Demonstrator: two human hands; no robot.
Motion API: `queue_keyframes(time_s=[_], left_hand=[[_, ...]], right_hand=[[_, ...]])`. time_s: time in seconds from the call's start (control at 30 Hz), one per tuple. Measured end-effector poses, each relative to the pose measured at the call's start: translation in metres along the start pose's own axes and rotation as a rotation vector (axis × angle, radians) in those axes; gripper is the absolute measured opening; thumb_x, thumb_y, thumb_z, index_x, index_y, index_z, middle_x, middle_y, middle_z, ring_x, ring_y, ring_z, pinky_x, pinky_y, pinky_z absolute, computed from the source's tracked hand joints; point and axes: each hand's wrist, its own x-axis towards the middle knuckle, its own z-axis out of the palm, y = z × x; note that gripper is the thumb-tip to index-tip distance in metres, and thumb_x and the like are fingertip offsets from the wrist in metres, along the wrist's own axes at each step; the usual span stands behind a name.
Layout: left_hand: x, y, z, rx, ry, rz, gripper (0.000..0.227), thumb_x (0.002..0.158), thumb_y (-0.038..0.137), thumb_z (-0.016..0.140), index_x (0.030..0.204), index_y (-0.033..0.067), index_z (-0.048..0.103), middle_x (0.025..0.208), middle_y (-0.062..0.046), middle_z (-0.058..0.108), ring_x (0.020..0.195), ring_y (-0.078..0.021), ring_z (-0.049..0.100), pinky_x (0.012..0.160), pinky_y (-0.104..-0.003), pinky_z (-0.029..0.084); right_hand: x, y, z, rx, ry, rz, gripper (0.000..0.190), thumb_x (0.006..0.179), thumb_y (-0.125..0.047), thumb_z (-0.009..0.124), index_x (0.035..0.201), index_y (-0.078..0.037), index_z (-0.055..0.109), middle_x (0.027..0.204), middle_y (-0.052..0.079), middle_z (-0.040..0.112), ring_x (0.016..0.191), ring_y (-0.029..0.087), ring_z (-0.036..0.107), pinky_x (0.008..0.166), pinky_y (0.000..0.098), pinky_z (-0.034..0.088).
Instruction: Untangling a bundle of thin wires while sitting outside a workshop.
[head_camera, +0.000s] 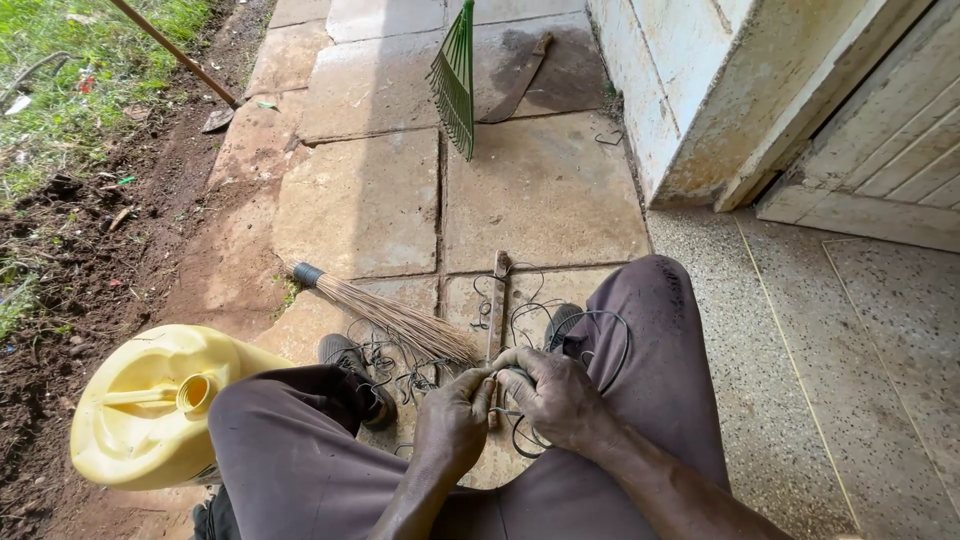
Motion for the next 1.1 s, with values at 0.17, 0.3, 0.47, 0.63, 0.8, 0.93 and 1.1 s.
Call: queue_keyframes(time_s=[0.17,0.3,0.47,0.63,0.8,0.93,1.1], left_hand=[[0.002,-0.003,-0.031,-0.204,-0.148,0.093,0.034,0.103,0.036,0.061,0.127,0.0256,0.083,0.109,0.004,0.083,0.093,-0.0094,0.071,0.08,-0.027,0.058],[0.002,-0.02,-0.046,-0.242,-0.316,0.184,0.033,0.107,0.04,0.06,0.104,0.0188,0.085,0.081,0.004,0.051,0.076,-0.0108,0.051,0.07,-0.027,0.042],[0.005,-0.022,-0.043,-0.307,-0.412,0.241,0.032,0.11,0.032,0.052,0.105,0.0102,0.076,0.105,-0.009,0.071,0.104,-0.0215,0.07,0.096,-0.037,0.06],[0.001,-0.025,-0.04,-0.842,-0.68,0.045,0.033,0.114,0.027,0.046,0.117,0.0002,0.064,0.081,-0.015,0.074,0.068,-0.0269,0.07,0.071,-0.04,0.061],[-0.001,-0.022,-0.055,-0.697,-0.559,0.051,0.031,0.114,0.02,0.05,0.11,0.002,0.075,0.083,-0.008,0.069,0.079,-0.0181,0.062,0.08,-0.033,0.048],[0.019,-0.046,-0.05,-0.734,-0.556,0.168,0.021,0.109,0.028,0.062,0.099,0.011,0.069,0.081,0.002,0.051,0.077,-0.0122,0.05,0.079,-0.029,0.045],[0.011,-0.016,-0.095,0.118,-0.64,0.305,0.025,0.111,0.027,0.059,0.109,0.0198,0.083,0.074,0.008,0.049,0.067,-0.0089,0.043,0.064,-0.026,0.036]], right_hand=[[0.009,0.004,-0.008,0.219,-0.019,0.223,0.023,0.099,-0.029,0.064,0.107,-0.015,0.08,0.097,-0.004,0.079,0.091,0.008,0.07,0.087,0.0267,0.056],[0.004,0.01,-0.003,0.273,-0.069,0.08,0.021,0.1,-0.024,0.064,0.107,-0.013,0.081,0.101,-0.002,0.081,0.097,0.012,0.076,0.092,0.0294,0.059],[0.007,0.007,-0.006,0.213,-0.108,0.093,0.022,0.099,-0.025,0.065,0.107,-0.014,0.082,0.102,-0.002,0.083,0.097,0.011,0.077,0.092,0.0282,0.059],[0.008,0.015,-0.002,0.255,-0.121,0.086,0.025,0.099,-0.027,0.064,0.109,-0.012,0.081,0.092,-0.002,0.08,0.089,0.011,0.076,0.083,0.029,0.061],[0.001,0.014,-0.012,1.071,-0.236,0.343,0.033,0.103,-0.013,0.065,0.131,0.006,0.066,0.088,0.016,0.073,0.075,0.026,0.07,0.071,0.0353,0.062],[0.001,0.02,-0.017,1.253,-0.395,0.449,0.037,0.103,-0.011,0.063,0.138,0.002,0.062,0.07,0.008,0.067,0.058,0.022,0.069,0.081,0.0508,0.067],[0.001,0.019,-0.017,0.819,-0.692,0.399,0.041,0.107,-0.018,0.062,0.147,-0.009,0.057,0.084,0.006,0.063,0.059,0.009,0.053,0.052,0.0241,0.051]])
